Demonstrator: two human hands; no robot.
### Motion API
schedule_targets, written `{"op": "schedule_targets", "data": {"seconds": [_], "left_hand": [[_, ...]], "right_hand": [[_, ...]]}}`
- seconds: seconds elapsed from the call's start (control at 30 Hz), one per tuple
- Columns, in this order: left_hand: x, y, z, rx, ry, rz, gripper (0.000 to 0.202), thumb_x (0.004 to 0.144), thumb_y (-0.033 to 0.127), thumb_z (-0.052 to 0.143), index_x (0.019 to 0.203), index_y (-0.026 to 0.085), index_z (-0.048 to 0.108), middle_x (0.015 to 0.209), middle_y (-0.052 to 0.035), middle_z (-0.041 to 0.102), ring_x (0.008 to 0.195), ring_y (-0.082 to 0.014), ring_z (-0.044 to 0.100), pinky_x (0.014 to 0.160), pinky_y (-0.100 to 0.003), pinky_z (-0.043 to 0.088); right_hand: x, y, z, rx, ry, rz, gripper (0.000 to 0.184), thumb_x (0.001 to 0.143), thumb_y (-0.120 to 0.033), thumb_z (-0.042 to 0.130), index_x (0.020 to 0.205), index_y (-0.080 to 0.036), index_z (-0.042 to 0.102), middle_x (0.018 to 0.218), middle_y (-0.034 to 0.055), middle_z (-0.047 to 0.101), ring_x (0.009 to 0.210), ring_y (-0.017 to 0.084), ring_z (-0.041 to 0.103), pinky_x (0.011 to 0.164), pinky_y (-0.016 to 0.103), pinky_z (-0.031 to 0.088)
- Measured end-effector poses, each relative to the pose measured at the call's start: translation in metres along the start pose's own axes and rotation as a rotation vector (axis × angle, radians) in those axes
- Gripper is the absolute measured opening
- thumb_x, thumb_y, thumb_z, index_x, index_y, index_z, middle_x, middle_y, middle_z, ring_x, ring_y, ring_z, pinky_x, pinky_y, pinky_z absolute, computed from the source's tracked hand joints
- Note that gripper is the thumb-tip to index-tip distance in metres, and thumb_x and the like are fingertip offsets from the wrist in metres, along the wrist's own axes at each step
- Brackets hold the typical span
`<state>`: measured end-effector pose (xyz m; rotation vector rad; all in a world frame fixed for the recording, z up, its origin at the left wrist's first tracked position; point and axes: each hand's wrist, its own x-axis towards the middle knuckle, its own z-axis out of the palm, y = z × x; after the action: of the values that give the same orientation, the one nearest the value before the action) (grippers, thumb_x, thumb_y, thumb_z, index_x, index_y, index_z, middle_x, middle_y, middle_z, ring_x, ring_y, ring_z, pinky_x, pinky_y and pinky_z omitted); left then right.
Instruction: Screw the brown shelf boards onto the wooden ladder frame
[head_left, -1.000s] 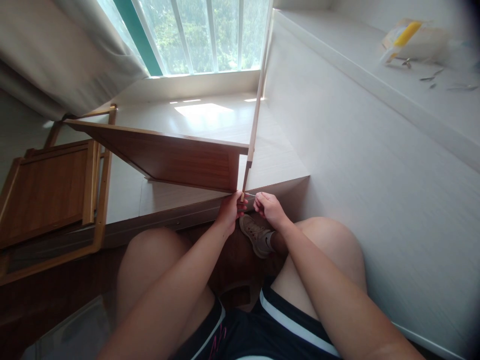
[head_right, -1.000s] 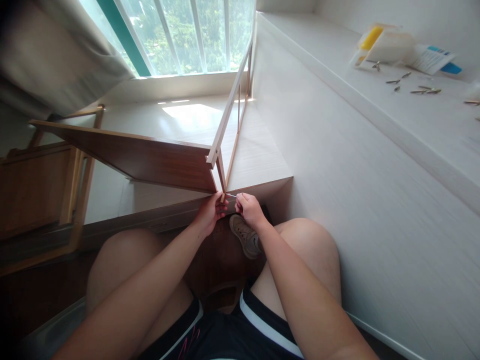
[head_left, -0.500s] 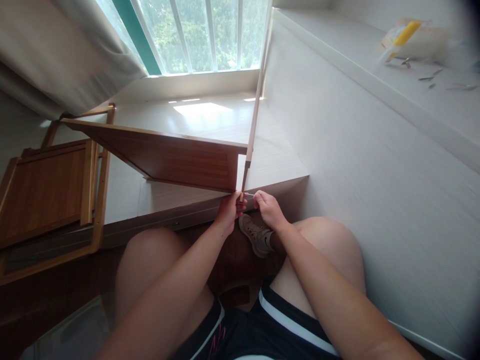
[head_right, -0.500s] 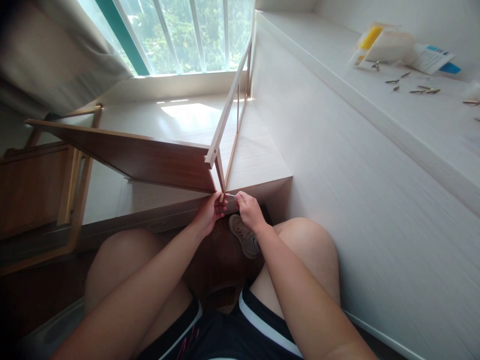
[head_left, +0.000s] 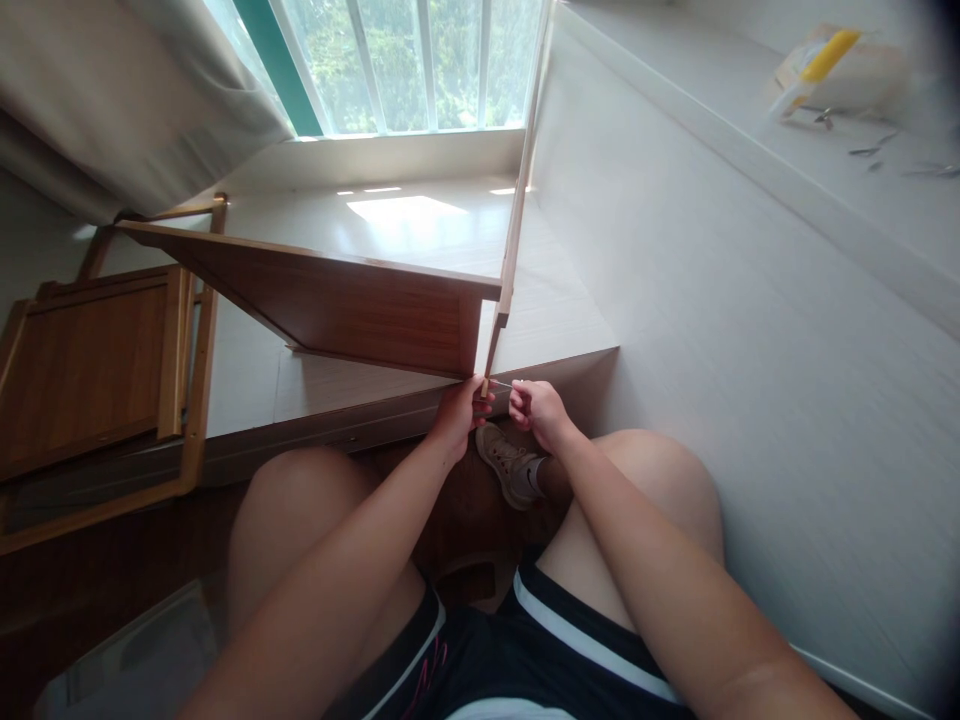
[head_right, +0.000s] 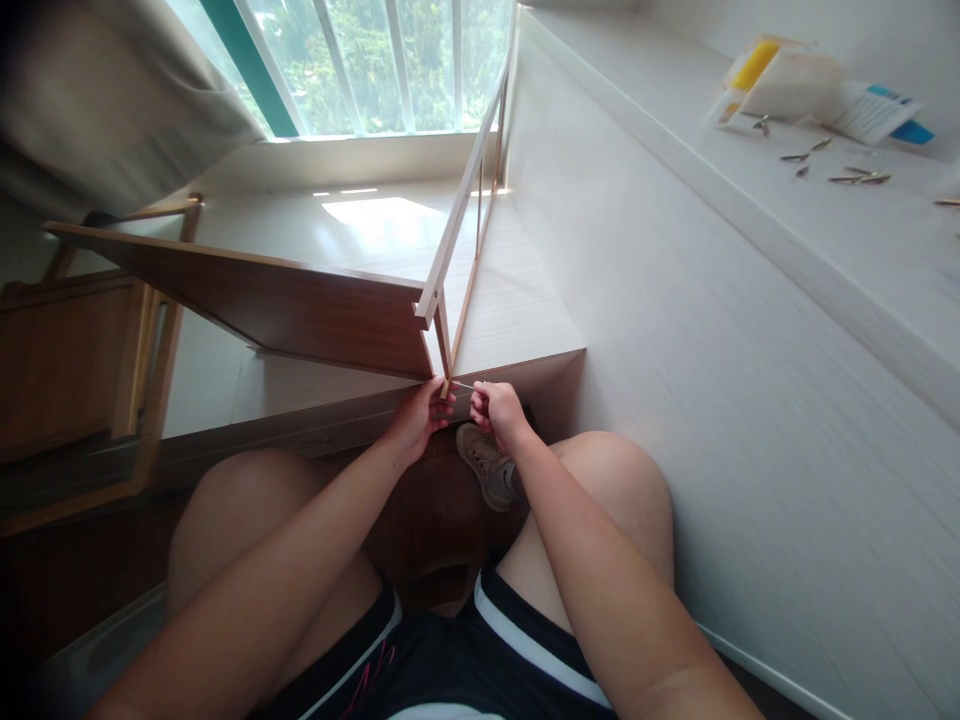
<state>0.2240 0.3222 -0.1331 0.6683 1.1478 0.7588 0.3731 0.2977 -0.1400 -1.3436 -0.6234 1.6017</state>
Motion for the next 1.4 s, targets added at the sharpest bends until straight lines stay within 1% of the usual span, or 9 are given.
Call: {"op": "schedule_targets", "data": {"seconds": [0.2, 0.67, 0.73, 0.83, 0.93, 1.07, 1.2, 1.27, 1.4], "left_hand": [[0.001, -0.002, 0.0, 0.002, 0.002, 0.0, 0.037, 0.08, 0.05, 0.06, 0.089, 0.018, 0.074, 0.079, -0.0035, 0.064, 0.061, -0.0092, 0.053, 0.052, -0.02, 0.037], [0.001, -0.001, 0.0, -0.027, 0.012, -0.014, 0.035, 0.079, 0.049, 0.061, 0.086, 0.017, 0.073, 0.076, -0.0029, 0.064, 0.059, -0.0095, 0.054, 0.051, -0.021, 0.037], [0.001, -0.001, 0.0, -0.022, 0.014, -0.016, 0.036, 0.08, 0.049, 0.06, 0.088, 0.017, 0.073, 0.076, -0.003, 0.064, 0.059, -0.0094, 0.054, 0.052, -0.021, 0.038], [0.001, -0.001, -0.001, -0.012, 0.008, -0.011, 0.038, 0.081, 0.05, 0.059, 0.089, 0.016, 0.074, 0.077, -0.0032, 0.064, 0.059, -0.0088, 0.053, 0.052, -0.021, 0.037], [0.002, -0.001, -0.002, -0.01, -0.006, 0.0, 0.038, 0.081, 0.051, 0.059, 0.089, 0.017, 0.074, 0.078, -0.0031, 0.064, 0.059, -0.0084, 0.053, 0.051, -0.02, 0.037], [0.002, -0.001, -0.002, -0.013, 0.0, -0.003, 0.038, 0.081, 0.051, 0.059, 0.089, 0.016, 0.073, 0.078, -0.0033, 0.063, 0.059, -0.0085, 0.053, 0.051, -0.02, 0.037], [0.002, -0.001, -0.003, -0.021, 0.004, -0.007, 0.039, 0.081, 0.051, 0.06, 0.09, 0.016, 0.073, 0.078, -0.0036, 0.063, 0.059, -0.0088, 0.053, 0.05, -0.02, 0.037], [0.001, -0.001, -0.002, -0.022, 0.004, -0.003, 0.039, 0.08, 0.051, 0.06, 0.09, 0.016, 0.073, 0.078, -0.0039, 0.063, 0.059, -0.0091, 0.053, 0.05, -0.02, 0.037], [0.0, 0.0, -0.002, -0.022, 0.002, 0.0, 0.038, 0.08, 0.051, 0.06, 0.088, 0.016, 0.073, 0.077, -0.0037, 0.063, 0.059, -0.0093, 0.053, 0.05, -0.02, 0.037]], "right_hand": [[-0.004, -0.007, 0.005, -0.106, 0.068, -0.126, 0.037, 0.082, -0.032, 0.051, 0.049, -0.02, 0.041, 0.037, -0.0028, 0.038, 0.033, 0.007, 0.032, 0.037, 0.022, 0.016], [-0.004, -0.005, 0.005, -0.228, 0.001, -0.235, 0.038, 0.087, -0.038, 0.049, 0.053, -0.021, 0.042, 0.041, -0.0029, 0.039, 0.038, 0.009, 0.034, 0.043, 0.025, 0.023], [-0.002, -0.005, 0.002, -0.312, -0.009, -0.266, 0.038, 0.09, -0.039, 0.046, 0.056, -0.021, 0.044, 0.043, -0.0023, 0.042, 0.041, 0.01, 0.036, 0.046, 0.026, 0.027], [-0.001, -0.006, -0.003, -0.54, 0.018, -0.373, 0.04, 0.094, -0.039, 0.044, 0.059, -0.02, 0.047, 0.052, -0.0006, 0.049, 0.051, 0.012, 0.043, 0.055, 0.026, 0.033], [-0.002, -0.011, -0.009, -0.741, 0.044, -0.457, 0.038, 0.096, -0.038, 0.043, 0.064, -0.02, 0.052, 0.06, 0.0001, 0.055, 0.059, 0.014, 0.049, 0.062, 0.027, 0.035], [-0.005, -0.015, -0.013, -0.832, 0.044, -0.486, 0.033, 0.095, -0.037, 0.046, 0.069, -0.02, 0.057, 0.062, 0.0001, 0.058, 0.061, 0.015, 0.05, 0.062, 0.026, 0.035], [-0.003, -0.012, -0.009, -0.683, 0.029, -0.417, 0.038, 0.093, -0.041, 0.048, 0.064, -0.019, 0.06, 0.056, 0.0012, 0.057, 0.056, 0.014, 0.049, 0.058, 0.026, 0.035], [0.0, -0.008, -0.006, -0.516, -0.002, -0.301, 0.041, 0.092, -0.042, 0.047, 0.061, -0.018, 0.059, 0.049, 0.0012, 0.054, 0.047, 0.013, 0.045, 0.051, 0.026, 0.033], [0.003, -0.001, 0.0, -0.203, -0.061, -0.039, 0.039, 0.088, -0.042, 0.048, 0.057, -0.019, 0.052, 0.042, 0.0016, 0.051, 0.035, 0.011, 0.037, 0.039, 0.024, 0.022]]}}
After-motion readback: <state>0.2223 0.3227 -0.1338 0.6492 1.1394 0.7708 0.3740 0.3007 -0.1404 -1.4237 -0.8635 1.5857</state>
